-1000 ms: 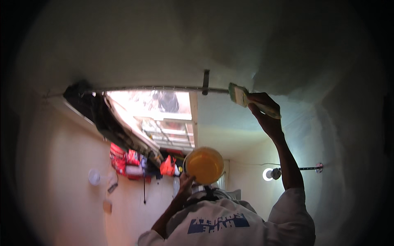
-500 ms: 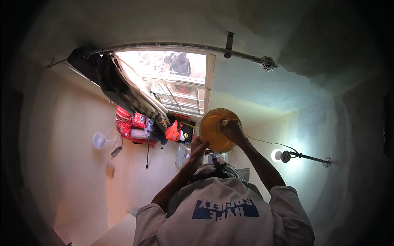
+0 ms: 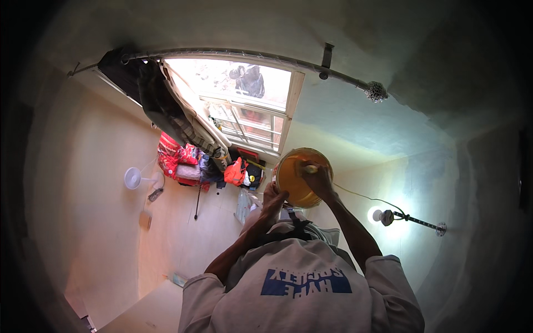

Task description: The person paints a ceiling using a brush and a paint container. They repeatedly dip the brush into the container and apply paint to the ceiling surface in a consistent manner.

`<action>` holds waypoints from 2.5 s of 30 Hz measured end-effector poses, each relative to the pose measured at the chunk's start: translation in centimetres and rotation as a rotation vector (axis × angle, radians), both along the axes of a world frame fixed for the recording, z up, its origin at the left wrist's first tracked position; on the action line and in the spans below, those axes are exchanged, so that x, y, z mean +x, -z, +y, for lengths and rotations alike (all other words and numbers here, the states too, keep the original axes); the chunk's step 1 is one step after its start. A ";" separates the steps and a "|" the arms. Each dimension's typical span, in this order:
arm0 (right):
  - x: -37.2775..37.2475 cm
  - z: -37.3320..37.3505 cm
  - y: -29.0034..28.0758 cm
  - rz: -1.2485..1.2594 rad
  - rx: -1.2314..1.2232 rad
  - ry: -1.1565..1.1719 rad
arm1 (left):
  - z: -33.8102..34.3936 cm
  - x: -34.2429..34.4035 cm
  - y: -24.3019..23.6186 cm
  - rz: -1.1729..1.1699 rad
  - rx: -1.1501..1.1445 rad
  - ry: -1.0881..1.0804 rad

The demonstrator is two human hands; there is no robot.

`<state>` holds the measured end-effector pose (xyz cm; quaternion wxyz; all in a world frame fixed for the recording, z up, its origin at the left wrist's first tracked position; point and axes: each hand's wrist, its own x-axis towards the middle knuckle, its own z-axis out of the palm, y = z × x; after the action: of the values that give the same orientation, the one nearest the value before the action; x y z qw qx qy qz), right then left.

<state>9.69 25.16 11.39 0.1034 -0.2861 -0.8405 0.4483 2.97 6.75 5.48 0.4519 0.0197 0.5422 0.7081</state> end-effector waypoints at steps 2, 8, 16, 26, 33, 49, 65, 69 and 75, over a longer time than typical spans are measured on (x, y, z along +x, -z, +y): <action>0.7 -0.2 -3.3 0.039 0.053 0.026 | 0.1 -0.1 -1.3 -0.024 -0.016 -0.010; 0.7 -1.1 -4.4 0.122 0.213 -0.071 | 0.6 -0.6 0.5 0.055 -0.043 -0.009; 1.3 0.7 0.0 -0.039 -0.009 -0.072 | 0.9 -0.9 2.7 0.104 -0.115 0.003; 10.9 1.4 -3.5 0.585 -1.093 0.581 | 0.6 -1.3 -1.8 -0.028 0.026 0.015; 12.3 8.0 -10.5 1.095 -0.941 0.647 | 0.6 -0.9 -1.8 -0.049 0.084 0.066; 5.2 28.9 -41.6 1.430 0.160 0.315 | -0.9 1.4 -2.0 0.018 0.114 0.185; -3.5 30.3 -43.2 1.807 0.147 0.490 | -0.6 2.5 -2.8 -0.002 0.067 0.000; -3.2 29.9 -40.5 1.786 0.149 0.552 | -0.7 1.7 -1.5 -0.017 0.047 0.000; -2.8 28.4 -37.0 1.626 0.106 0.673 | -0.3 2.1 -3.6 -0.033 -0.021 -0.043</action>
<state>6.89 53.58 48.35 0.8094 -0.1058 -0.3972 0.4193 5.10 6.41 9.07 0.4457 -0.0083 0.5423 0.7122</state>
